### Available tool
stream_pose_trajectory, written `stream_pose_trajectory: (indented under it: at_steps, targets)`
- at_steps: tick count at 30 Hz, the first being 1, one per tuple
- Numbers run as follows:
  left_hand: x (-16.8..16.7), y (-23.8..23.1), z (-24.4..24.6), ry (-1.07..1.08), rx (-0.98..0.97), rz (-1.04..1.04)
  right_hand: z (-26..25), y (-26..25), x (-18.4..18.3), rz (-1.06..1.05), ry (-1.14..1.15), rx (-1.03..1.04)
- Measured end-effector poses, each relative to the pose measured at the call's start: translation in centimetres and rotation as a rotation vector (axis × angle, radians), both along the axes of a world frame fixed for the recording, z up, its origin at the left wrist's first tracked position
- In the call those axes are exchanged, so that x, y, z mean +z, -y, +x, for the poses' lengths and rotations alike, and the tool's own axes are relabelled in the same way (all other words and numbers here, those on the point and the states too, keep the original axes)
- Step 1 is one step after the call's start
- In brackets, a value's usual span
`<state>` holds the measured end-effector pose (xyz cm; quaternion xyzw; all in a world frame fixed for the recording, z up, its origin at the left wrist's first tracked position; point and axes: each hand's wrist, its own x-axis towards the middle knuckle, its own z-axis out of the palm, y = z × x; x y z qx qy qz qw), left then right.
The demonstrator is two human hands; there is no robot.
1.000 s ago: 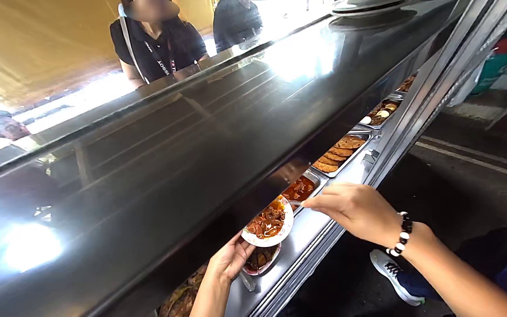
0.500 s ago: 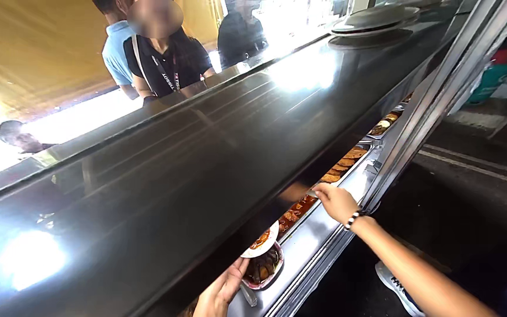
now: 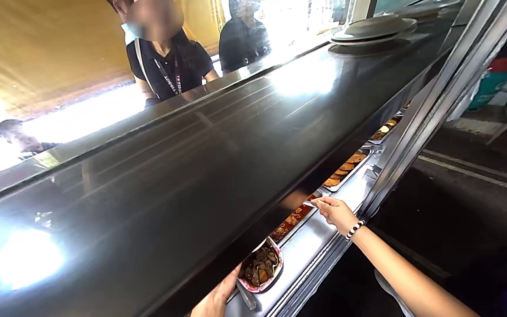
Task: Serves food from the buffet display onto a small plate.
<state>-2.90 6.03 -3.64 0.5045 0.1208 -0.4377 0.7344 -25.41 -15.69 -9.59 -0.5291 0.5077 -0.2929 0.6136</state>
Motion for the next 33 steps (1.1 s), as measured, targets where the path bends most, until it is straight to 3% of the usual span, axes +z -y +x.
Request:
stream_pose_trajectory:
  at_steps: [6,8,11,13,15,18,23,29,33]
  targets:
    - [-0.3,2.3,-0.9,0.048,-0.051,0.022,0.4,-2.6,5.5,-0.298,0.091,0.135]
    - [-0.6,3.1,-0.7,0.018,-0.06,0.009,0.5,-3.9,6.6,-0.464,0.019,0.2]
    - [-0.7,3.9,0.0,0.039,-0.146,0.028,0.3,-6.5,6.8,-0.92,-0.258,0.278]
    - [-0.6,4.0,0.5,0.057,-0.207,0.048,0.2,-7.5,6.2,-1.369,-0.338,0.234]
    - [-0.4,3.7,1.0,0.083,-0.248,0.065,-0.1,-8.0,6.8,-1.625,-0.332,0.17]
    - [-0.5,3.0,1.0,0.115,-0.273,0.047,-0.6,-9.0,8.1,-1.67,-0.393,0.204]
    - [-0.5,2.5,0.1,0.018,-0.213,-0.003,-0.5,-8.7,7.4,-1.49,-0.4,0.207]
    - [-0.1,1.9,0.0,0.021,-0.247,-0.02,-0.4,-8.1,8.1,-1.578,-0.467,0.252]
    - [-0.4,2.1,0.3,-0.002,-0.219,-0.015,-1.4,-8.6,9.2,-1.483,-0.439,0.229]
